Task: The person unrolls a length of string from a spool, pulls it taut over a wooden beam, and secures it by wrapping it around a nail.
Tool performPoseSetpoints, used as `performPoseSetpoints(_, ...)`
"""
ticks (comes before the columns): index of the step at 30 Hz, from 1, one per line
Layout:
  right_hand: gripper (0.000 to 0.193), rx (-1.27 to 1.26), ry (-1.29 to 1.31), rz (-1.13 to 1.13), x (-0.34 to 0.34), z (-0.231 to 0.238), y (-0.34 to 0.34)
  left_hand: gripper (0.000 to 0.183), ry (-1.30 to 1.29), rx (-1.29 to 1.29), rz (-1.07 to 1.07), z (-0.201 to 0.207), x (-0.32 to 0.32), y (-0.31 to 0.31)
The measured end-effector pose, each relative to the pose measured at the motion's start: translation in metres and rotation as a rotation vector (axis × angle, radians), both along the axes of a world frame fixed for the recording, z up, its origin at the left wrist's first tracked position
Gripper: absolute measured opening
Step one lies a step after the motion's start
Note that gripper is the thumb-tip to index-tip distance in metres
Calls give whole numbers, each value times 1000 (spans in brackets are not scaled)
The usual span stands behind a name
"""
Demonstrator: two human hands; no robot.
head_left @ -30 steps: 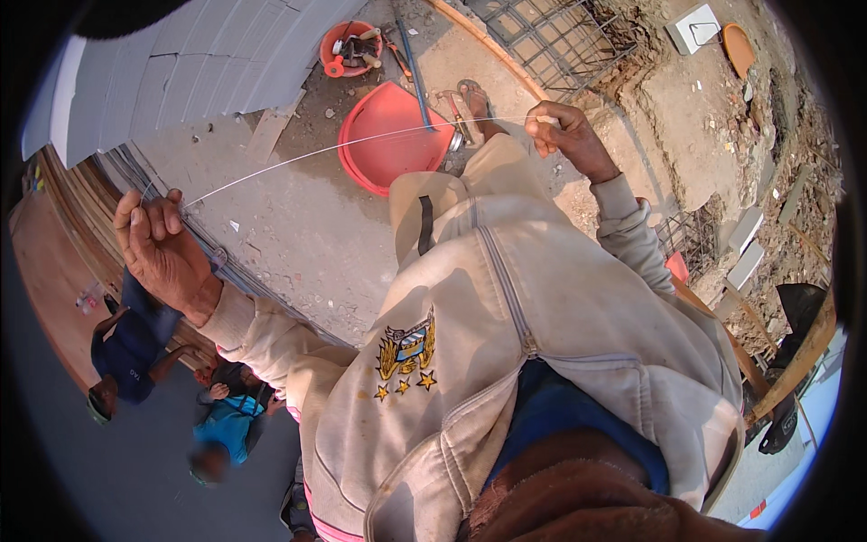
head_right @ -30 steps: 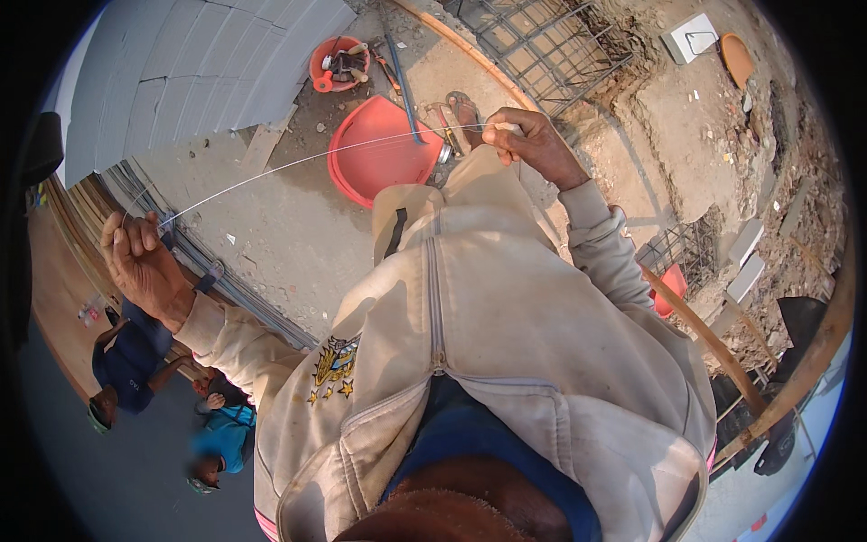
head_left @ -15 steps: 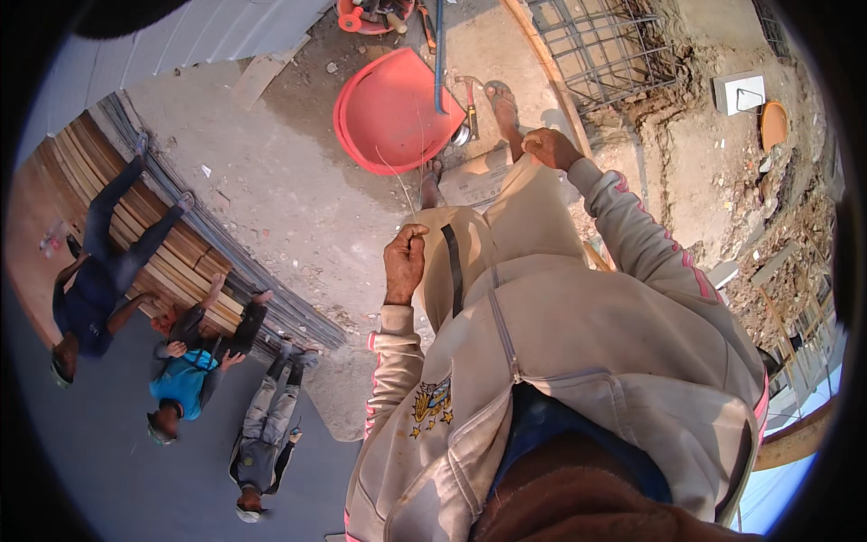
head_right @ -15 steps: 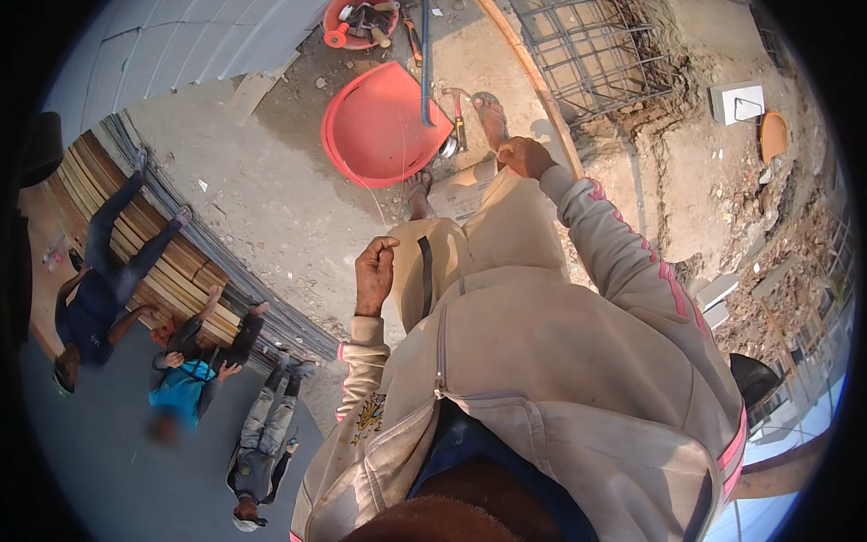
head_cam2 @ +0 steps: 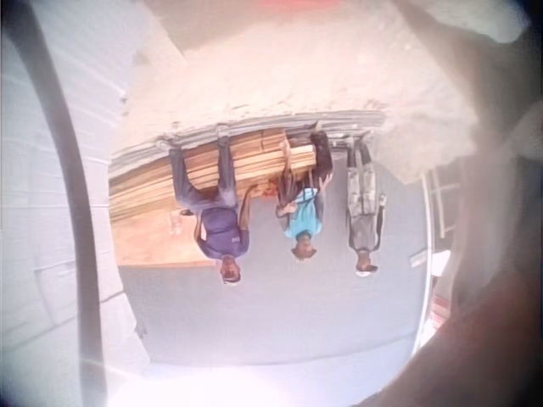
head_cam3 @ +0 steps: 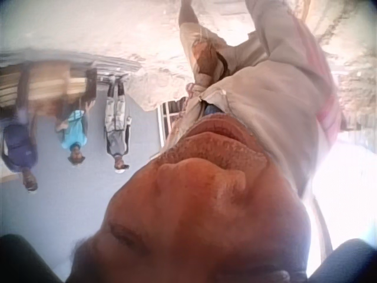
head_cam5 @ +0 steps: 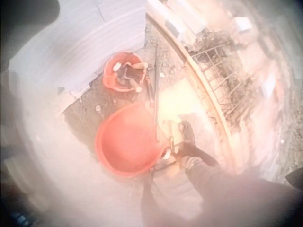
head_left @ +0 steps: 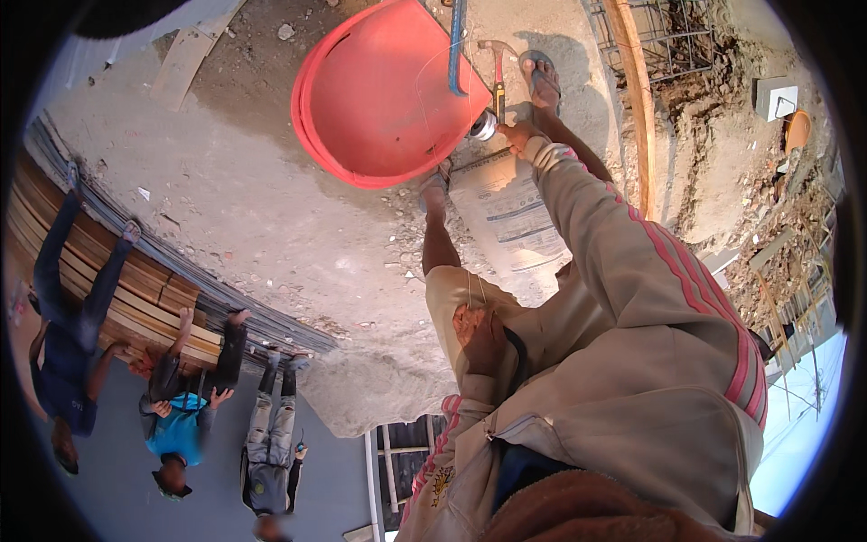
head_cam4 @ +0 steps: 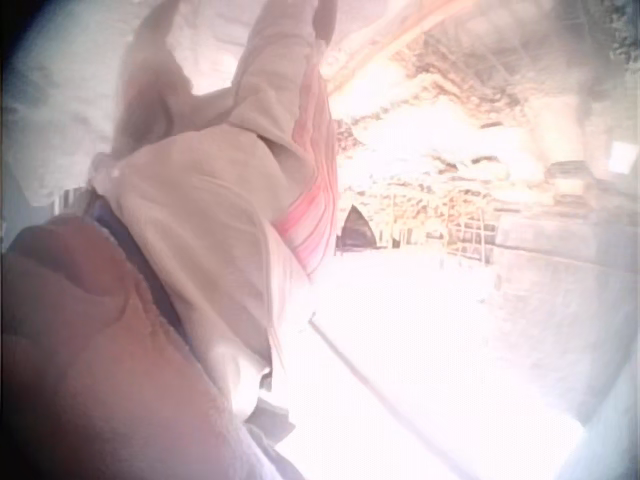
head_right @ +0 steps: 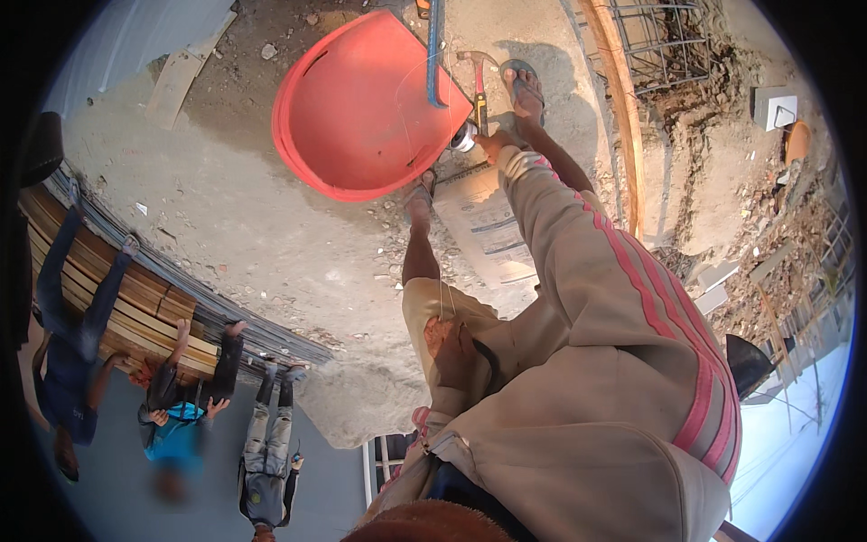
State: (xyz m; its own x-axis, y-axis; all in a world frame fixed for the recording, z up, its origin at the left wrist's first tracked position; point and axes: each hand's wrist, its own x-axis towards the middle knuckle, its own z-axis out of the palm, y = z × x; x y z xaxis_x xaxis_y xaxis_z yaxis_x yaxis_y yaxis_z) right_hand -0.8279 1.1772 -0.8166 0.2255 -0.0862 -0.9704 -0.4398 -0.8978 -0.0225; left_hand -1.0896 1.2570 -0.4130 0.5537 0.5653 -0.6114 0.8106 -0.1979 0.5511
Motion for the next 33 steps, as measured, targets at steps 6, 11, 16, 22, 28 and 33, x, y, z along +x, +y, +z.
performPoseSetpoints(6, 50, -66, -119, -374, -60, -68, 8, 16, 10, -19, 38, -23, -15, 9)
performPoseSetpoints(11, 44, -122, -105, -28, -63, -18, -5, 15, -69, 50, 35, -15, -12, 21)
performPoseSetpoints(16, 39, 349, -66, -50, -17, 157, 13, 18, -242, -139, 204, -8, -10, 32)
performPoseSetpoints(22, 29, 699, 13, 167, 25, 434, 64, 25, -408, -646, 333, 41, -13, 79)
performPoseSetpoints(28, 21, 950, 124, -287, -33, 610, 81, 46, -674, -781, 194, 143, 36, 136)
performPoseSetpoints(33, 26, 1109, 154, -511, -68, 660, 59, 46, -801, -809, 183, 224, 65, 142)
